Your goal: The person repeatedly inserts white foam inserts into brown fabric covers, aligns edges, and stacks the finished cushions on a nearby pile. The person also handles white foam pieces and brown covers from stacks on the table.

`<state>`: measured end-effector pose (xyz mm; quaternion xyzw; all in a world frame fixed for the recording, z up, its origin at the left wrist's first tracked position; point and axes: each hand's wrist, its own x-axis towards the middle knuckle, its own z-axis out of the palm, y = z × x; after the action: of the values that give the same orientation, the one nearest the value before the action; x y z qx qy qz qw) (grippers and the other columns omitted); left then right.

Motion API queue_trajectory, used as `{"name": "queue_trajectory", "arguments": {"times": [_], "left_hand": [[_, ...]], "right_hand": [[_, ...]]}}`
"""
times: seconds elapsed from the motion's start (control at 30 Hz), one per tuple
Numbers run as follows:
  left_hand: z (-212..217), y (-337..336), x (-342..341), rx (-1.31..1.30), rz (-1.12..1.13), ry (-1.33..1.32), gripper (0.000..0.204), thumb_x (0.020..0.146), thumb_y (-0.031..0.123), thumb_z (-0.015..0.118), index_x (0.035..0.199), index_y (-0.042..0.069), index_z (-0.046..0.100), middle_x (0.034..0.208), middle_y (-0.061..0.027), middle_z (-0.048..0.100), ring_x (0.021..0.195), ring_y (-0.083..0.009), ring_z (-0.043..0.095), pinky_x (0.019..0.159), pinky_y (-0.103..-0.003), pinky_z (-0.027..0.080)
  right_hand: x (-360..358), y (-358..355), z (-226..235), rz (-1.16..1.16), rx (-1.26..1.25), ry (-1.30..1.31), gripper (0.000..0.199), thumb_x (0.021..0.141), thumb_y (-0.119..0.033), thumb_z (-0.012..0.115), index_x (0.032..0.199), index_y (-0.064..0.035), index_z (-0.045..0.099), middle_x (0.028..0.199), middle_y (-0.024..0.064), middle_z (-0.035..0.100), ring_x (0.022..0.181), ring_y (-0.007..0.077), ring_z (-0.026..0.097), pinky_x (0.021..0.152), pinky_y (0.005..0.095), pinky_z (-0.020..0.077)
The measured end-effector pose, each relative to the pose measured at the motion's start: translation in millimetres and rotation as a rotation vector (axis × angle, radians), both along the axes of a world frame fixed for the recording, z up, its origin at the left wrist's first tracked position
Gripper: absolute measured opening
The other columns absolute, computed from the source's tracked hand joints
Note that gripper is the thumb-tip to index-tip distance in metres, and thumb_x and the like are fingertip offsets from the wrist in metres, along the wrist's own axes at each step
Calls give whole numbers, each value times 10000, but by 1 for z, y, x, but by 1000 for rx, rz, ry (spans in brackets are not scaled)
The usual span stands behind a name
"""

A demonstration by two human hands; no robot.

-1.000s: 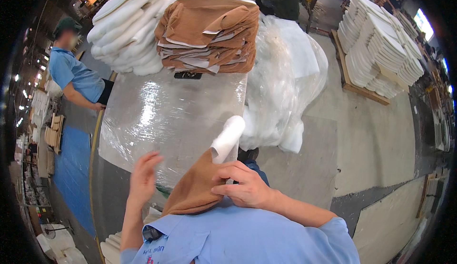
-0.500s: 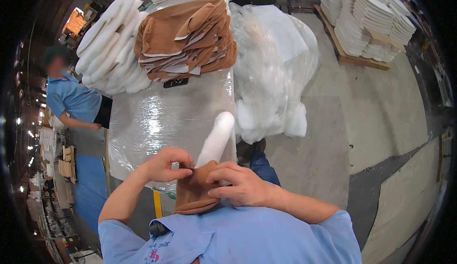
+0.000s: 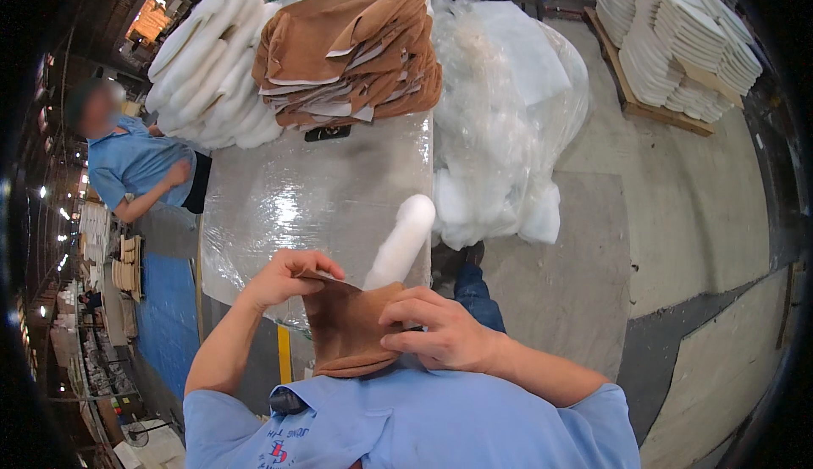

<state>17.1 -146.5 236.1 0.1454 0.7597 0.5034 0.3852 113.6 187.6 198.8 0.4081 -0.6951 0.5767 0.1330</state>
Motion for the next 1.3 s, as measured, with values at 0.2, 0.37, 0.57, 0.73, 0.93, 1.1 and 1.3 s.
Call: {"name": "queue_trajectory", "arguments": {"times": [0.2,0.37,0.57,0.73,0.93,1.1,1.3], "left_hand": [[-8,22,11,184,144,-464,353,1097,378,599,1336,119,628,1156,43,616,1070,-73,553,915,-215,433],[14,60,5,86,100,-692,494,1159,375,472,1557,86,514,1247,-3,614,1149,-112,574,984,-263,471],[4,88,21,14,223,-727,431,1129,222,562,1522,53,508,1285,-85,652,1151,-148,647,992,-291,549],[2,86,23,-38,242,-450,365,1060,134,677,1390,81,532,923,10,687,827,-66,621,678,-231,457],[33,105,11,-256,-205,-123,360,999,15,667,1328,76,535,1040,-47,709,931,-99,652,725,-251,495],[57,128,10,-415,-446,98,378,966,8,696,1306,69,543,1015,-88,763,865,-183,719,742,-301,536],[61,127,11,-413,-459,151,365,964,16,699,1292,77,549,1060,-124,795,964,-268,774,800,-330,571]], "right_hand": [[-3,-2,-3,29,-26,-8,316,727,82,730,992,-78,793,1194,117,690,1065,327,677,866,401,594],[-14,-24,2,61,-149,55,228,753,-15,760,973,-48,711,1176,111,648,1094,338,644,867,401,590],[-13,-39,2,175,-175,85,138,815,-74,743,937,-57,681,1160,109,617,1110,313,643,865,415,590],[-20,3,-2,-29,-261,-351,560,868,133,593,1376,-87,677,1361,138,657,1178,310,676,984,387,581],[-42,12,-52,321,-184,-1045,566,915,112,496,1444,-52,610,1290,98,703,966,167,702,904,330,566],[-48,-2,-60,662,-134,-1124,543,907,87,532,1430,-48,583,1117,54,675,894,141,656,842,329,537],[-38,-18,-92,612,-75,-1014,221,972,-52,666,1190,-27,688,1023,29,700,916,116,616,809,325,515]]}}
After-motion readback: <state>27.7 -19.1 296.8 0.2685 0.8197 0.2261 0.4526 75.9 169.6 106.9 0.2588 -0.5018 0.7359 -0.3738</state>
